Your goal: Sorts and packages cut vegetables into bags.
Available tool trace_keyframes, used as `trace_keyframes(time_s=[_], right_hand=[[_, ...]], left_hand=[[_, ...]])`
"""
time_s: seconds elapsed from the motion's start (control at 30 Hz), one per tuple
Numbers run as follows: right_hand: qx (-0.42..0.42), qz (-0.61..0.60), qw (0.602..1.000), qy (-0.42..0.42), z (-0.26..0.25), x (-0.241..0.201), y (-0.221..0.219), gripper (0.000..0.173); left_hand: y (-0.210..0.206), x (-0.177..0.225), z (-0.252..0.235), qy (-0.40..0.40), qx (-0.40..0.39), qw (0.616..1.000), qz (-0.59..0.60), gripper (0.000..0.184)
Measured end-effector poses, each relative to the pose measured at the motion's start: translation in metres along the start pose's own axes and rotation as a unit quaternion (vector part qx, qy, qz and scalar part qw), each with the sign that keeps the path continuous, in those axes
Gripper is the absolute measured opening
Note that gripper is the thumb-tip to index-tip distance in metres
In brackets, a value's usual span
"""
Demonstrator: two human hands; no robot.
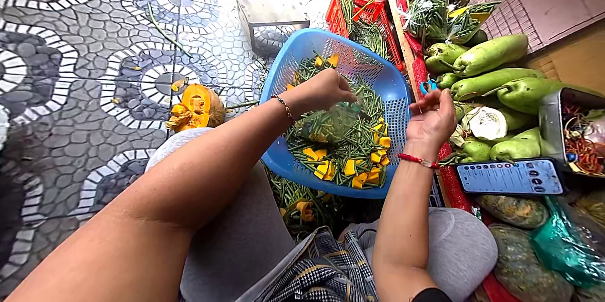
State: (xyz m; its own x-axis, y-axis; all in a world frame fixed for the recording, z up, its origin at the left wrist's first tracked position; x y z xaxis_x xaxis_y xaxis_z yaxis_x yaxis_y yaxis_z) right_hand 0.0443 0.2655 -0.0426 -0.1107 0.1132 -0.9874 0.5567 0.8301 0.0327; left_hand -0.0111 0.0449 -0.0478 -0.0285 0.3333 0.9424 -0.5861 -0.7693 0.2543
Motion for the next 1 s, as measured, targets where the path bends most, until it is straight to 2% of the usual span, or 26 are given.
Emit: trace_keyframes(time_s=[0.03, 0.07, 0.1, 0.13, 0.2, 0.27, 0.37, 0.47, 0.53, 0.6, 0.63, 0.73, 0.77, 0.8, 0.83, 0.87, 0.9, 0.97, 1.0], right_hand=[[-0.047, -0.087, 0.995, -0.014, -0.001, 0.002, 0.001, 0.029], [-0.097, -0.124, 0.987, -0.021, 0.002, 0.004, -0.002, 0.045], [-0.135, -0.108, 0.985, -0.024, 0.009, 0.004, -0.009, 0.059], [-0.165, -0.042, 0.985, -0.023, 0.020, 0.002, -0.017, 0.072], [-0.204, 0.093, 0.974, 0.004, 0.037, 0.003, -0.031, 0.087], [-0.219, 0.133, 0.966, 0.036, 0.044, 0.008, -0.039, 0.083], [-0.218, 0.092, 0.970, 0.053, 0.042, 0.012, -0.043, 0.065], [-0.203, 0.046, 0.973, 0.097, 0.044, 0.007, -0.047, 0.051], [-0.226, 0.067, 0.957, 0.167, 0.049, 0.008, -0.053, 0.037], [-0.263, 0.157, 0.921, 0.243, 0.052, 0.020, -0.061, 0.023], [-0.280, 0.242, 0.891, 0.263, 0.049, 0.026, -0.064, 0.022], [-0.348, 0.498, 0.762, 0.227, 0.038, 0.029, -0.062, 0.031], [-0.354, 0.533, 0.739, 0.212, 0.033, 0.028, -0.059, 0.027], [-0.344, 0.537, 0.739, 0.218, 0.030, 0.026, -0.053, 0.023], [-0.324, 0.513, 0.758, 0.239, 0.026, 0.023, -0.048, 0.023], [-0.297, 0.463, 0.796, 0.252, 0.023, 0.020, -0.042, 0.024], [-0.270, 0.399, 0.842, 0.242, 0.019, 0.017, -0.037, 0.026], [-0.204, 0.300, 0.918, 0.158, 0.006, 0.021, -0.031, 0.027], [-0.177, 0.301, 0.931, 0.103, -0.007, 0.034, -0.026, 0.025]], left_hand=[[0.000, 0.000, -0.001, -0.004, 0.003, 1.000, 0.000, 0.026], [-0.001, 0.000, -0.001, -0.007, 0.004, 1.000, 0.001, 0.025], [-0.002, 0.000, -0.002, -0.009, 0.004, 1.000, 0.003, 0.025], [-0.002, 0.000, -0.003, -0.010, 0.001, 1.000, 0.003, 0.025], [-0.003, 0.002, -0.003, -0.013, -0.007, 1.000, 0.002, 0.024], [-0.004, 0.002, -0.003, -0.021, -0.013, 1.000, -0.001, 0.024], [-0.003, -0.001, -0.001, -0.036, 0.005, 0.999, 0.001, 0.022], [0.004, -0.004, -0.001, -0.001, 0.054, 0.998, 0.017, 0.049], [0.005, -0.006, -0.002, 0.016, 0.083, 0.996, 0.032, 0.058], [0.003, -0.006, -0.003, 0.014, 0.103, 0.994, 0.039, 0.057], [0.003, -0.007, -0.004, 0.007, 0.114, 0.993, 0.038, 0.057], [0.010, -0.008, -0.006, 0.005, 0.151, 0.989, 0.004, 0.057], [0.014, -0.009, -0.006, 0.007, 0.160, 0.987, -0.019, 0.057], [0.017, -0.011, -0.006, 0.006, 0.164, 0.985, -0.044, 0.053], [0.021, -0.012, -0.007, 0.002, 0.166, 0.984, -0.070, 0.042], [0.024, -0.013, -0.007, -0.009, 0.171, 0.981, -0.094, 0.031], [0.027, -0.013, -0.008, -0.014, 0.175, 0.978, -0.115, 0.029], [0.035, -0.014, -0.008, -0.004, 0.184, 0.974, -0.131, 0.031], [0.038, -0.015, -0.008, 0.004, 0.192, 0.973, -0.132, 0.032]])
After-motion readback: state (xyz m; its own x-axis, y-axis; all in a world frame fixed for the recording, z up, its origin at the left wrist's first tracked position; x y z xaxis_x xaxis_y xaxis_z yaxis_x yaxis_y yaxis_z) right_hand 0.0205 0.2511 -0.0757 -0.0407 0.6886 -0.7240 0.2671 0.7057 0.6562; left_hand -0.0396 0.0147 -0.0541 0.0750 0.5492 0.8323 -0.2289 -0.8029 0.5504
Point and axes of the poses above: each hand's wrist, its own z-axis away from the middle knuckle, its own y-axis out of the back of the hand, x = y × z, the point moved 1 cm from there along -z, towards the middle knuckle, and after that the axes turned 12 degrees about z, right-handed, at the moved point
